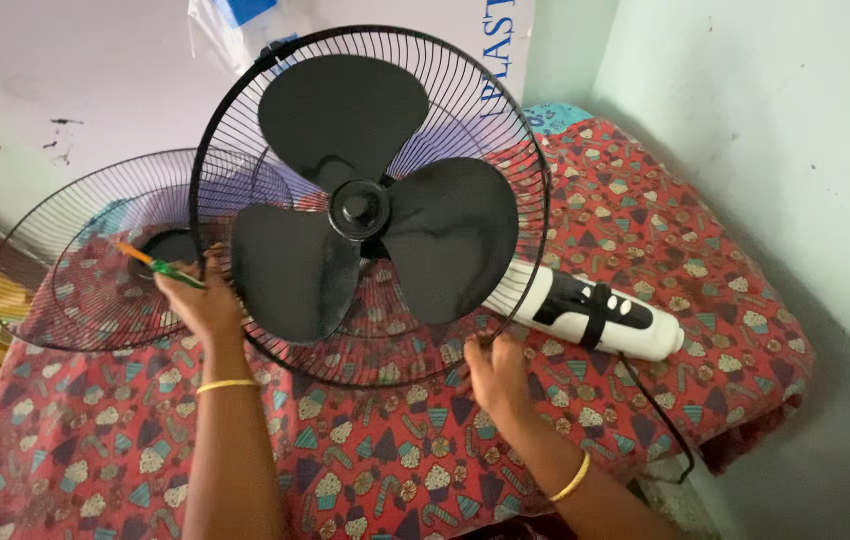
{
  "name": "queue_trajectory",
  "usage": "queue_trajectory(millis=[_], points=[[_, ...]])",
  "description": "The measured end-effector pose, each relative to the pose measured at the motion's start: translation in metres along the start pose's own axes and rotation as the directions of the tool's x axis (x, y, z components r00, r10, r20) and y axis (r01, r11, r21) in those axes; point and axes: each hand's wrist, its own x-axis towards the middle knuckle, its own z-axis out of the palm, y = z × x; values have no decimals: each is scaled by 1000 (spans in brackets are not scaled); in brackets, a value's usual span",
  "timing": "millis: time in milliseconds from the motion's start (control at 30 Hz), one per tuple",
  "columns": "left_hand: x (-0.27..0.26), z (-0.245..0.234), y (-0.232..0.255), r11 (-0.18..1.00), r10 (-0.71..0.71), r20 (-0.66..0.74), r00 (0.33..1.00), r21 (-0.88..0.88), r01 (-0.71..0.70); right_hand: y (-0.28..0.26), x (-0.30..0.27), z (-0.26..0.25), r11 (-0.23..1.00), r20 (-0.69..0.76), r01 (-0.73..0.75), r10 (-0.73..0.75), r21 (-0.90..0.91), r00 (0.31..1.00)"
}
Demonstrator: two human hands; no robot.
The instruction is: The person removes the front grill of a black electric fan using a screwdriver, then unscrews the central hub cap to detach the fan blades. The removed parts are placed on the table beside the fan.
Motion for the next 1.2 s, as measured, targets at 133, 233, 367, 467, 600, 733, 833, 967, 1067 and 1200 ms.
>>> queue_trajectory(millis=[133, 233, 367, 467, 600, 733, 833, 967, 1067, 1200], points=[[-18, 0, 6, 997, 25, -104, 994, -65, -32, 10, 19, -7, 943, 38, -112, 130, -312, 991], [-21, -3, 8, 974, 170, -259, 951, 189, -123, 7, 24, -15, 942, 23, 54, -49, -332, 999], [-5, -6, 10, 678, -291, -5, 957, -706, 203, -9, 18, -16, 974, 156, -218, 226, -65, 962], [1, -1, 6, 682, -387, -29, 922, -681, 265, -15, 19, -15, 930, 148, -363, 367, -54, 918], [7, 3, -5, 956, -128, -82, 988, -274, 102, -6, 19, -11, 907, 161, -407, 388, 109, 907], [56, 24, 24, 950, 282, 12, 959, 136, -281, 9, 15, -6, 916, 132, -325, 301, 235, 944], [113, 54, 72, 954, 299, 197, 934, -38, -298, 17, 15, -4, 870, 167, -387, 351, 305, 921], [176, 104, 121, 982, 173, 442, 880, -12, -187, 19, 14, -4, 840, 205, -408, 355, 358, 912], [209, 141, 143, 976, 178, 418, 891, 36, -212, 13, 16, -5, 849, 183, -420, 380, 321, 907], [226, 165, 158, 1000, -17, 468, 884, 16, 11, 14, 18, -6, 860, 162, -498, 479, 111, 863]])
